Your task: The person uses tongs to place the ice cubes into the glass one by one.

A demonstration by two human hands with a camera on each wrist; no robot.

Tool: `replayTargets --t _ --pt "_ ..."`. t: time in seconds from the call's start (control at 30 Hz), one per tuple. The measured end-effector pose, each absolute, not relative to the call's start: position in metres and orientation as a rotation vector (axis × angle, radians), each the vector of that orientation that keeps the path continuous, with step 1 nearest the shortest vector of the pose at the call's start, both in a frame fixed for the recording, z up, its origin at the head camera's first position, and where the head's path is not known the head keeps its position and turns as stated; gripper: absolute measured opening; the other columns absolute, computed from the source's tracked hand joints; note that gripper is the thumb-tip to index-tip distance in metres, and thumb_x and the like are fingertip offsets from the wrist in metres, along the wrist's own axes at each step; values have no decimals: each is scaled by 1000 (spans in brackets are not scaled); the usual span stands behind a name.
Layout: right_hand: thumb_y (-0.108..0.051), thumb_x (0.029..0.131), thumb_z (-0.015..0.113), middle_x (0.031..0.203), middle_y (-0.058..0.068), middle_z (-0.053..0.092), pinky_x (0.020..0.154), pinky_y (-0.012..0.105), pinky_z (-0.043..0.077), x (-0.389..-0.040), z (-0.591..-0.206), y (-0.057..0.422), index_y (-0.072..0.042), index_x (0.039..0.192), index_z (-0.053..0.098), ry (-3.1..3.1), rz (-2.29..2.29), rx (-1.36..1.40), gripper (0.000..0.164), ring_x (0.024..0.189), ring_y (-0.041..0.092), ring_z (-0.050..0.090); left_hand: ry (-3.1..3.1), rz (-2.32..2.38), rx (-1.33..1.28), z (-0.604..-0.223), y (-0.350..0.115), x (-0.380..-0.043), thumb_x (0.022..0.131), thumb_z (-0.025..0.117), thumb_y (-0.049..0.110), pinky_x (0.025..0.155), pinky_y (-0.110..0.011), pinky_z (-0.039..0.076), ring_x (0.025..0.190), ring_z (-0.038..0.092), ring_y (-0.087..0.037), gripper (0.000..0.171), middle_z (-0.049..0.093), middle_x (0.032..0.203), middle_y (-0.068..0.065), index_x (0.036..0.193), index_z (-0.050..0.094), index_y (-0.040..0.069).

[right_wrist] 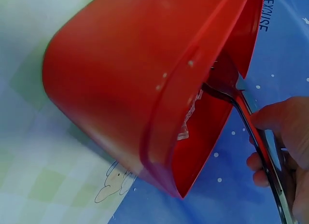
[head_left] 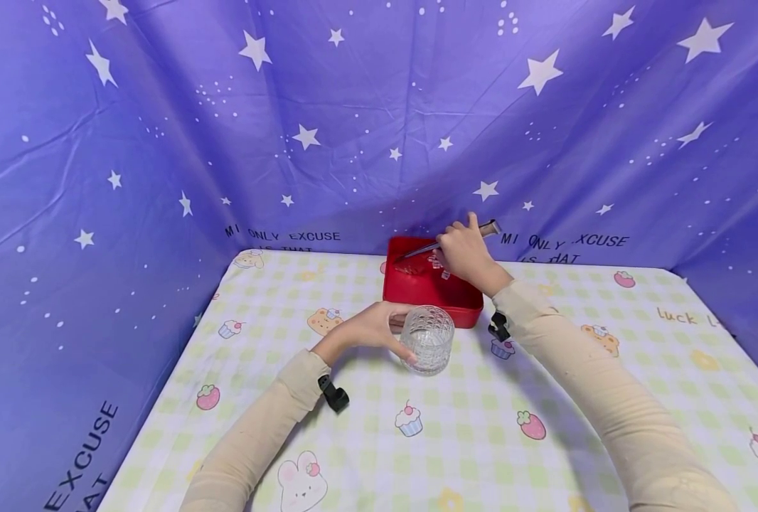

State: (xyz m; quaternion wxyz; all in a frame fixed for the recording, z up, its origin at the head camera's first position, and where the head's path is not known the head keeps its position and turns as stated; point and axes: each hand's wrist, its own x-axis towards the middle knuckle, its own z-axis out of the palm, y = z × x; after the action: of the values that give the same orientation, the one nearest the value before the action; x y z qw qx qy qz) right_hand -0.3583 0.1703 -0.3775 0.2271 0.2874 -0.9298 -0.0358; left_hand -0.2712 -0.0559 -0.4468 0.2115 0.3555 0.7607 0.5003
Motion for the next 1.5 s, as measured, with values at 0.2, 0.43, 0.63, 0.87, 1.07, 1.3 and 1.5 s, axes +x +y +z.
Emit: replayTargets --t 0.2,0.43,0.63,0.87,1.07,1.3,1.5 --pt "-17 89 74 82 18 70 103 62 35 -358 -379 167 0 79 69 -2559 -116 785 20 85 38 62 2128 1376 979 -447 -56 -272 69 94 7 114 -23 46 131 60 -12 83 67 139 -2 144 58 12" --pt "-17 90 72 83 18 71 103 63 35 -357 -379 170 -1 82 70 -2530 -85 762 19 84 37 62 2126 1378 985 -446 -56 -271 69 94 8 114 -24 46 132 60 -14 84 66 140 -2 145 57 12" --pt "-18 89 72 82 18 70 99 62 35 -358 -377 177 0 86 72 -2487 -15 736 18 83 38 62 2121 1385 988 -446 -56 -271 70 94 9 115 -24 45 132 59 -13 85 65 141 -1 146 56 12" --pt "-21 93 69 88 20 71 94 63 36 -358 -377 187 1 99 75 -2412 104 718 24 86 39 62 2119 1392 974 -447 -57 -271 70 94 10 116 -26 44 134 58 -15 85 64 142 -2 146 56 13" --pt "-22 95 69 86 22 69 85 61 34 -353 -375 192 4 103 72 -2234 263 702 27 81 41 59 2120 1381 965 -446 -56 -271 70 95 10 116 -24 43 134 57 -12 86 64 143 1 146 56 14" --pt "-22 95 70 85 22 68 78 58 32 -344 -364 195 5 105 72 -2093 363 697 29 77 41 55 2109 1383 959 -445 -56 -271 70 94 8 115 -23 44 134 58 -12 86 64 142 0 147 55 13" --pt "-23 95 69 85 22 70 78 56 29 -333 -354 198 3 106 75 -2042 483 676 29 77 39 56 2123 1377 953 -445 -56 -270 70 94 10 115 -22 44 133 57 -7 86 64 142 3 146 56 14"
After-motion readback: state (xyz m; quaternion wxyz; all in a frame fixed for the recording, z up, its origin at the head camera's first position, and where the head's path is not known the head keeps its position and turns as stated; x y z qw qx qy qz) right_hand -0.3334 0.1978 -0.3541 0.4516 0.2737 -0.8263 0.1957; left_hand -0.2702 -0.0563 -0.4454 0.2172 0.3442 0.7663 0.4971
